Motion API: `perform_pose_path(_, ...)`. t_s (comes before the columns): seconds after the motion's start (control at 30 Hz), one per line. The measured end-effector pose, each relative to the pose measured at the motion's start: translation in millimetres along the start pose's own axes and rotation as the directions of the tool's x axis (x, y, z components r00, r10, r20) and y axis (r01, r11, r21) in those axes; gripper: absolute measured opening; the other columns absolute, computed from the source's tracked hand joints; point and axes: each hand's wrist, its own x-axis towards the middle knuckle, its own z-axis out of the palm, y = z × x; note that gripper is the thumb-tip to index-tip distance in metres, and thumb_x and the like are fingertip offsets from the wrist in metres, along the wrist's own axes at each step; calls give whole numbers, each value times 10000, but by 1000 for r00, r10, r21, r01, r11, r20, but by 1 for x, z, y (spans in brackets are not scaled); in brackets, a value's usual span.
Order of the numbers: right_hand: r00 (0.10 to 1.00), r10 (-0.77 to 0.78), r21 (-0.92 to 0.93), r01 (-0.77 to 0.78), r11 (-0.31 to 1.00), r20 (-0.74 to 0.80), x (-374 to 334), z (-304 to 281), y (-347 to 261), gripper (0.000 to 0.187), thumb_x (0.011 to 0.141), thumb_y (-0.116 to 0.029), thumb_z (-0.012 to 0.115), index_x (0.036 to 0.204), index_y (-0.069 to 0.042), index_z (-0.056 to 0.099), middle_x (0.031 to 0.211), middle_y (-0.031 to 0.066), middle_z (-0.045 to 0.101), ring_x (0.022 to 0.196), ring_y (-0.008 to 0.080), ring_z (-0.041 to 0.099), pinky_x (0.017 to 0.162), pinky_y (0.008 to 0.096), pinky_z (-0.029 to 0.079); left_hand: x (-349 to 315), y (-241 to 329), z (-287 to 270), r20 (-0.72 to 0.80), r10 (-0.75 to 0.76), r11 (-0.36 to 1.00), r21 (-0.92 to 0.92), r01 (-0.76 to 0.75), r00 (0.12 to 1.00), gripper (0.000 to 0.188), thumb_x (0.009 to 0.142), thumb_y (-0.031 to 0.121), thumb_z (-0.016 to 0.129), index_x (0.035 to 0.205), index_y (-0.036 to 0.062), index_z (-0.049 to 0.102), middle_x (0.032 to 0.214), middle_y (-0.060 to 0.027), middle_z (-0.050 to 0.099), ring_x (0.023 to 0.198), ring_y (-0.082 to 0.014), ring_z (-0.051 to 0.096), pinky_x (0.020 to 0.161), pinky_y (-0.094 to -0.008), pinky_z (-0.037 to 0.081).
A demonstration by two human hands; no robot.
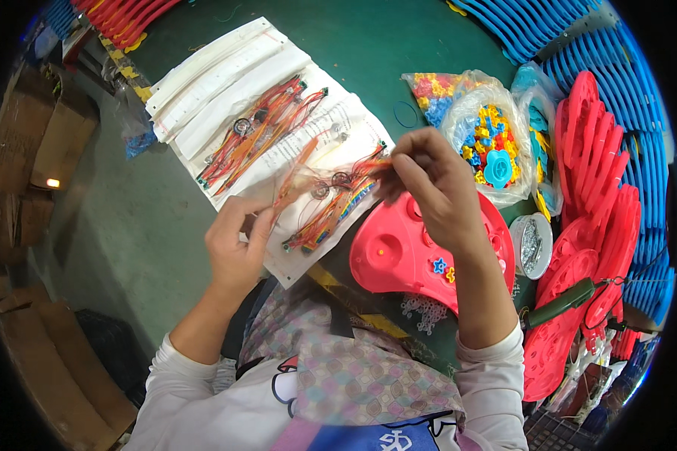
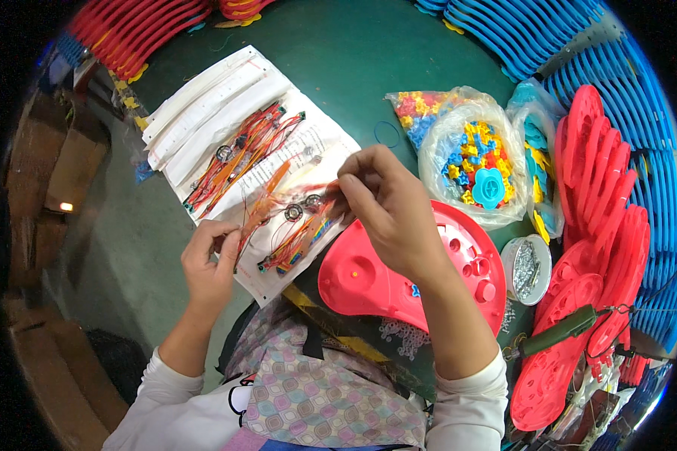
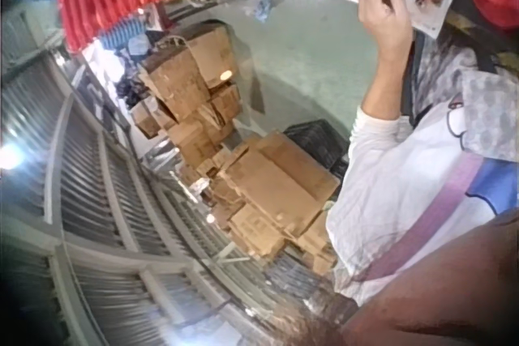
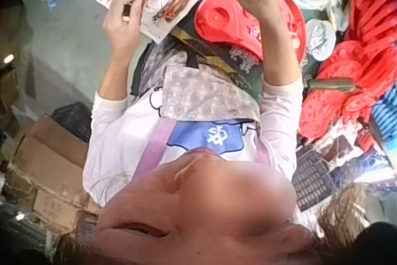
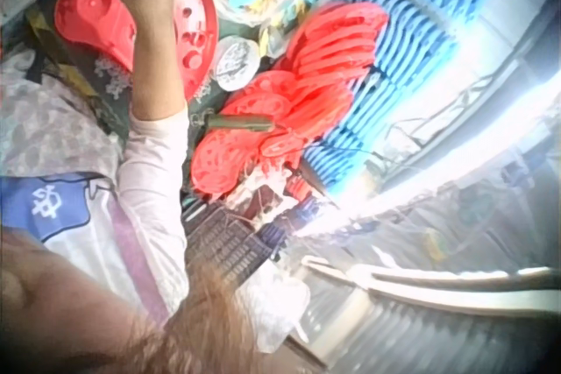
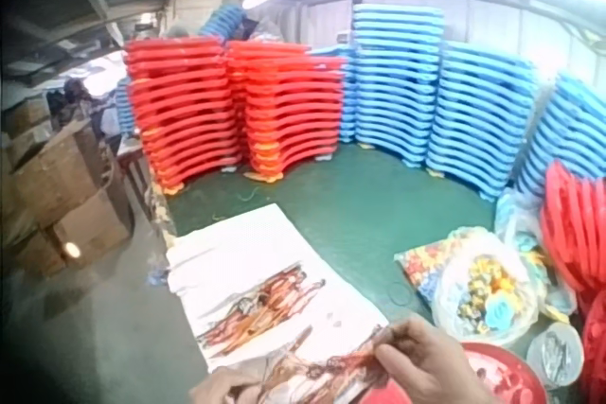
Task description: The person assembles a red plastic toy by placing small colorful plastic pieces into designated slots on the toy's surface. They then use a green electric screwdriver to secure the pieces with screws. The person repeats this process for multiple toys, handling plastic components, screws, and the screwdriver throughout.
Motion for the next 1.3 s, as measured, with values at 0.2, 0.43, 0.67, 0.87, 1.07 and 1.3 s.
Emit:
perform_pose_path(0.2, 956, 31, 243, 43, 969, -291, -58, -12, 7, 201, 1030, -56, 570, 1209, 25, 526, 1010, 159, 697, 824, 226, 744, 714, 324, 606, 7, 4, 4, 123, 194, 980, 26, -199, 973, 215, 835, 51, 777, 1007, 8, 655, 1054, -140, 670, 967, -262, 652, 827, -353, 522)
perform_pose_path(0.43, 930, -32, -307, -88, 948, -365, -112, -23, 52, 240, 939, 69, 546, 1148, 6, 644, 1095, 103, 666, 984, 190, 687, 858, 308, 556, 5, 8, 13, 344, 48, 938, 307, -160, 938, 136, 887, 60, 710, 1015, 28, 679, 945, -95, 649, 882, -300, 655, 761, -402, 528)
perform_pose_path(0.67, 903, -430, -883, 205, 422, 3, -73, -4, 37, 410, 831, -55, 756, 1226, -55, 647, 1226, 112, 644, 1175, 333, 583, 1028, 445, 454, 6, 25, 13, 231, 227, 971, -123, -203, 946, 87, 908, 15, 690, 985, 14, 730, 888, -116, 690, 763, -253, 673, 704, -343, 539)
perform_pose_path(0.87, 955, -240, -977, 199, 77, 175, -42, -12, 29, 336, 812, -162, 789, 1129, -97, 696, 1139, 95, 669, 1135, 295, 612, 1024, 432, 445, 3, 27, -4, 432, 429, 819, -556, -141, 793, 232, 835, 23, 792, 1061, 9, 741, 974, -120, 725, 849, -249, 680, 770, -360, 551)
perform_pose_path(1.07, 991, -74, -452, 17, 892, -108, -78, 3, 21, 195, 930, 41, 635, 1110, 24, 706, 889, 98, 733, 783, 152, 716, 686, 265, 550, -17, 14, 22, 338, 34, 952, 275, -133, 940, 447, 781, 210, 860, 1120, 22, 638, 1050, -113, 647, 928, -307, 633, 781, -395, 520)
perform_pose_path(1.3, 970, 112, -11, -117, 993, -214, -103, -4, 36, 214, 976, 9, 629, 1182, 53, 668, 937, 96, 751, 776, 124, 699, 673, 254, 575, 0, 22, 16, 240, -231, 972, 100, 212, 943, 182, 917, 157, 735, 997, 36, 626, 833, -125, 667, 654, -252, 643, 608, -362, 505)
